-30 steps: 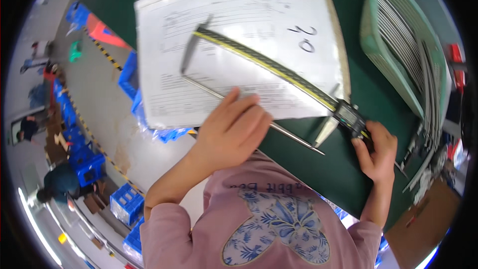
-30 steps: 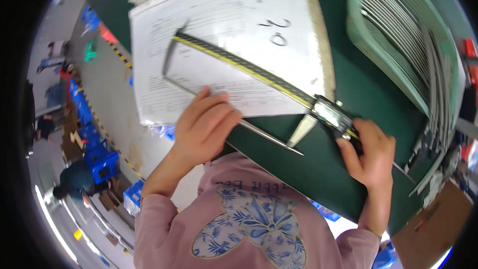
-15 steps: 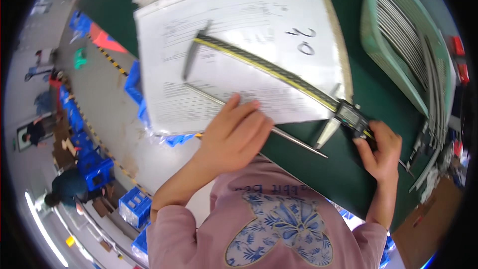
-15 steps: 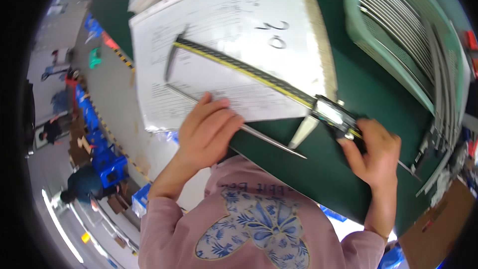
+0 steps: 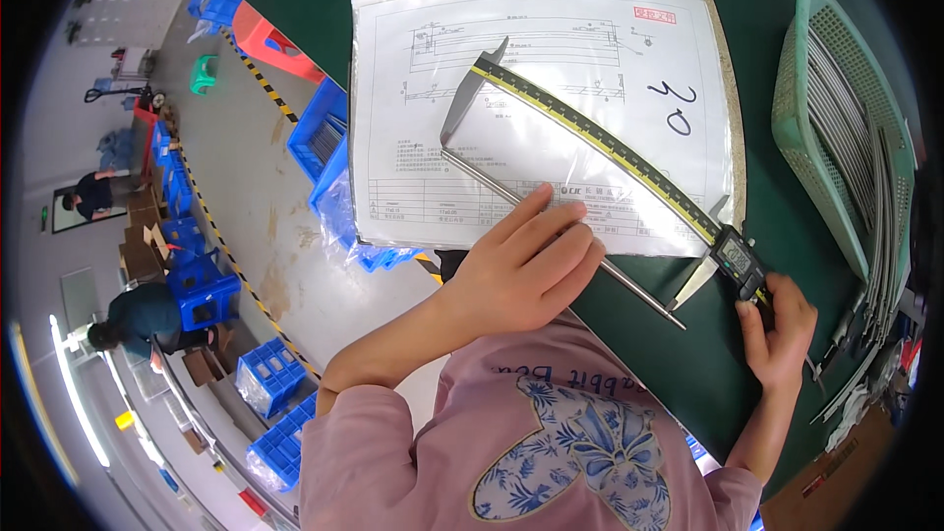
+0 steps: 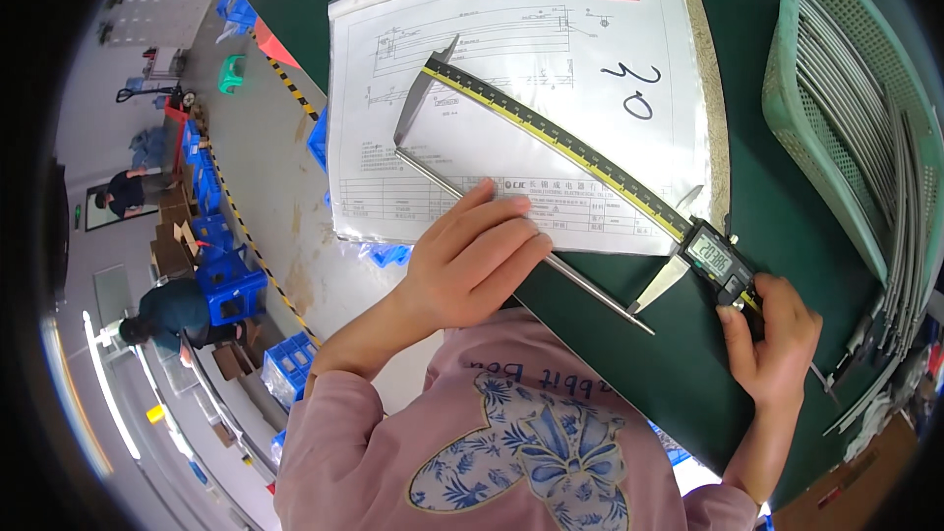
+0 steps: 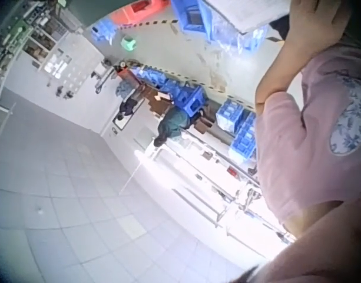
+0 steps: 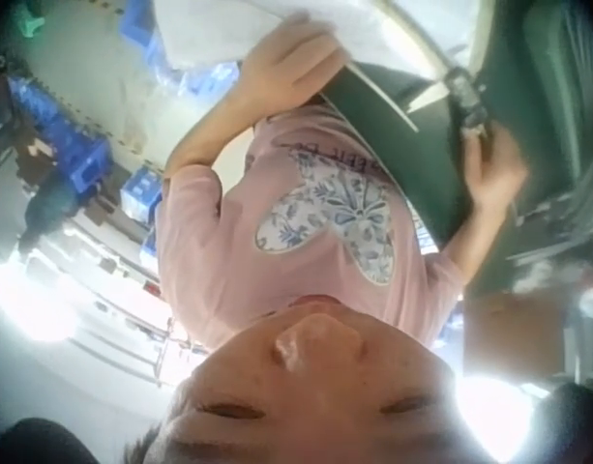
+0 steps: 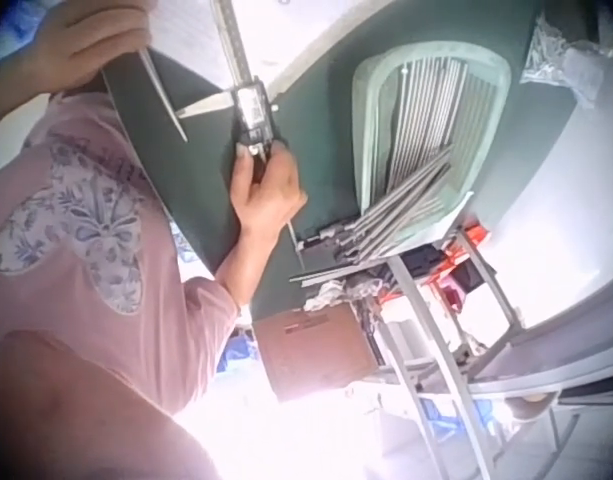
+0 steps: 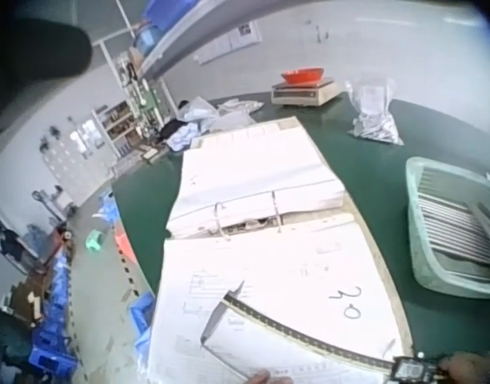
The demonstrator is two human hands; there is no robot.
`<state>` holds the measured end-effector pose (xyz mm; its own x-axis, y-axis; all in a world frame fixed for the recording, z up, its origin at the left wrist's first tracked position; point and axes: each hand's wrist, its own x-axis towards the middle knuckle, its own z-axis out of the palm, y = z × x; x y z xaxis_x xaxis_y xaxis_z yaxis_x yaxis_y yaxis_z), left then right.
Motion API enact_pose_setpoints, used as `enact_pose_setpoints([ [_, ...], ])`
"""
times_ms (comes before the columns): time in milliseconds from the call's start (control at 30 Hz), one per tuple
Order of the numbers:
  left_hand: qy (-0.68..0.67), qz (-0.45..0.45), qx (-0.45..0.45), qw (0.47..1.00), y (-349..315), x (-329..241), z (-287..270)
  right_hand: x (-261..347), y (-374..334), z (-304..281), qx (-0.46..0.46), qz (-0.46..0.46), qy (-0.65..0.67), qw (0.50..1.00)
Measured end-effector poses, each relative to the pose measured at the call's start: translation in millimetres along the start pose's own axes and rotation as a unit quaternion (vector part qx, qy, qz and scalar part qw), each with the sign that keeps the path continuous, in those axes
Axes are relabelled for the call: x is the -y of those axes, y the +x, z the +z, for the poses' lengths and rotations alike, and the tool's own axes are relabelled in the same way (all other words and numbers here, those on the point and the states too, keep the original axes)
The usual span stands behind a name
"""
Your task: Using a digital caliper to measure the dimensions of metal rods and comparing them against a specification sheet.
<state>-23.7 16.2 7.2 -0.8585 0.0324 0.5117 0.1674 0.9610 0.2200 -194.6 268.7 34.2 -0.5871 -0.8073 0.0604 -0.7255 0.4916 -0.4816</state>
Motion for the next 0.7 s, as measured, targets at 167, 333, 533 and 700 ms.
enact_pose_setpoints([
  [167,-0.015,0.005,0.005,1.000,3.2,0.6,0.6,0.1,-2.6,-5.2,0.000,0.001,0.002,1.000],
  [333,-0.015,0.007,0.012,1.000,2.6,4.4,-6.4,4.2,4.8,-2.3,-0.001,-0.026,-0.005,1.000],
  [533,-0.001,0.002,0.020,1.000,2.5,7.5,-5.7,8.2,6.5,-2.0,-0.005,-0.015,-0.011,1.000],
  [700,0.002,0.001,0.019,1.000,2.4,5.1,-4.6,3.1,6.6,-1.9,-0.014,-0.030,-0.035,0.999],
])
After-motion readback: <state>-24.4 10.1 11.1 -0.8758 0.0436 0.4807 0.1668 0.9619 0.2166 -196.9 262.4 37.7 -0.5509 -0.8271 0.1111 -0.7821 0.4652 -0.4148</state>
